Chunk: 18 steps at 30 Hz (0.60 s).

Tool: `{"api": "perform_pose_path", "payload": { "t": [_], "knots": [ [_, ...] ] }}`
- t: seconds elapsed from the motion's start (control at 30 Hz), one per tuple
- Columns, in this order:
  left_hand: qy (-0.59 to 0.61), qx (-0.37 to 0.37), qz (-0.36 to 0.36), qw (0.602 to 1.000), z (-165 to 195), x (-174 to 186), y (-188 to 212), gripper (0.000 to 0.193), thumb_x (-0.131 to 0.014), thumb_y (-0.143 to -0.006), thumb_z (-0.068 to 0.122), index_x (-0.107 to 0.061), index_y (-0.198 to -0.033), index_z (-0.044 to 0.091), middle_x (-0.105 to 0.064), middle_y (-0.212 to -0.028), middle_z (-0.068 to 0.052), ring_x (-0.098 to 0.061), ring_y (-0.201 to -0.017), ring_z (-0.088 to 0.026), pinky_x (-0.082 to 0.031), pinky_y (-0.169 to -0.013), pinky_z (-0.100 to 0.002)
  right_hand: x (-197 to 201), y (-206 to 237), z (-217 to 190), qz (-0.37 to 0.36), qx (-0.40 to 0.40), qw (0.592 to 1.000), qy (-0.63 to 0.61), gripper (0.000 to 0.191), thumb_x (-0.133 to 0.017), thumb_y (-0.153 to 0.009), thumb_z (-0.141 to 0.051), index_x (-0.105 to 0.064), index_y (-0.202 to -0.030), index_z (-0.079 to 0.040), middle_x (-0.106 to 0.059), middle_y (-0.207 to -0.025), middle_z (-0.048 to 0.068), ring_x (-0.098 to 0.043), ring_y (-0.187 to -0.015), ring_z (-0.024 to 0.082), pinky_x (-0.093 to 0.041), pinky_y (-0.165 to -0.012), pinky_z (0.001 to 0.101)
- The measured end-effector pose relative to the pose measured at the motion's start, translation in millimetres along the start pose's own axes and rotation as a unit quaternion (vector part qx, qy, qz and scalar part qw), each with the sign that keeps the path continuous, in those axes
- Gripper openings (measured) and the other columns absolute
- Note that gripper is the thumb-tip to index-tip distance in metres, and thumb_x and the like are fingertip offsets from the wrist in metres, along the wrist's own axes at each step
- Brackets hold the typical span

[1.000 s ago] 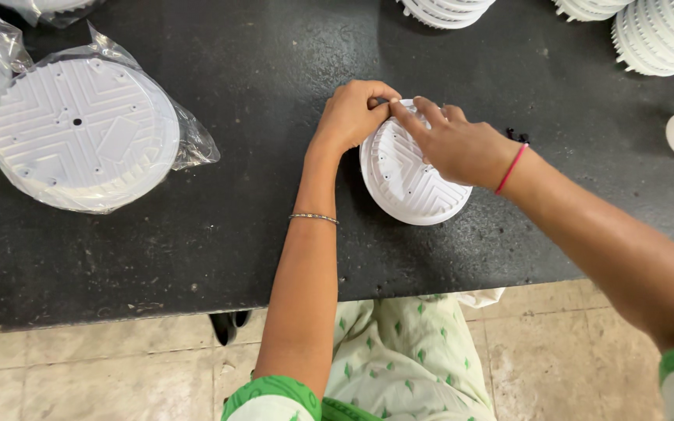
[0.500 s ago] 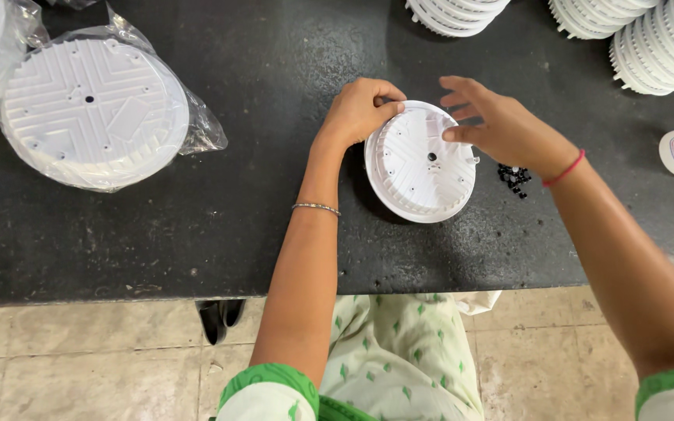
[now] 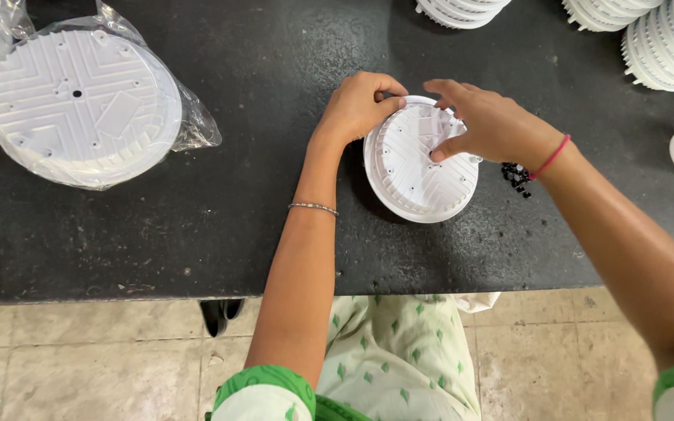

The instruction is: The person places a white round plastic lamp base on the workbench and presses small black plastic clips into holes around its rim one at a time, rotating the base as they work. When a base is finished, they stack it with other completed bases and start the next one.

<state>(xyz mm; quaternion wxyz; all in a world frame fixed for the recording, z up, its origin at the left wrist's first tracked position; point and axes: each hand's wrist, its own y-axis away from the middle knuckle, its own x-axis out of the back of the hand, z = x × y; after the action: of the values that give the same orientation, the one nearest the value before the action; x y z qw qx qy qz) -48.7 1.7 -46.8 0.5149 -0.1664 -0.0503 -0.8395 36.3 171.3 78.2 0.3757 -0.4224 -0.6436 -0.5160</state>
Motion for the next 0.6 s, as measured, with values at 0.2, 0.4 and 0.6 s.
{"api": "perform_pose_path", "payload": {
  "t": [0.2, 0.4, 0.6],
  "knots": [
    [0.023, -0.008, -0.004, 1.000, 3, 3, 3, 0.024, -0.078, -0.084, 0.024, -0.080, -0.104, 0.012, -0.079, -0.085, -0.006, -0.075, -0.078, -0.017, -0.059, -0.073, -0.033, -9, 1, -22, -0.017, -0.031, 0.993, 0.111, 0.111, -0.090, -0.069, -0.024, -0.025, -0.159, -0.025, -0.054, -0.136, 0.019, -0.056, -0.124, 0.044, -0.053, -0.093, 0.0546],
    [0.002, 0.007, 0.004, 1.000, 3, 4, 4, 0.023, -0.078, -0.083, 0.024, -0.080, -0.104, 0.013, -0.077, -0.083, -0.007, -0.073, -0.076, -0.018, -0.056, -0.072, -0.033, -19, 6, -19, 0.012, -0.030, 0.992, 0.124, 0.111, -0.088, -0.071, -0.024, -0.023, -0.161, -0.023, -0.056, -0.130, 0.018, -0.060, -0.118, 0.043, -0.056, -0.086, 0.0540],
    [0.047, -0.018, 0.015, 0.999, -3, 1, -1, 0.017, -0.069, -0.092, 0.020, -0.080, -0.102, 0.011, -0.080, -0.088, -0.005, -0.075, -0.077, -0.016, -0.057, -0.074, -0.032, -24, 1, 3, 0.096, 0.061, 0.993, 0.037, 0.094, -0.088, -0.074, -0.021, -0.036, -0.152, -0.019, -0.056, -0.134, 0.018, -0.056, -0.120, 0.042, -0.051, -0.089, 0.0527]
  ]
}}
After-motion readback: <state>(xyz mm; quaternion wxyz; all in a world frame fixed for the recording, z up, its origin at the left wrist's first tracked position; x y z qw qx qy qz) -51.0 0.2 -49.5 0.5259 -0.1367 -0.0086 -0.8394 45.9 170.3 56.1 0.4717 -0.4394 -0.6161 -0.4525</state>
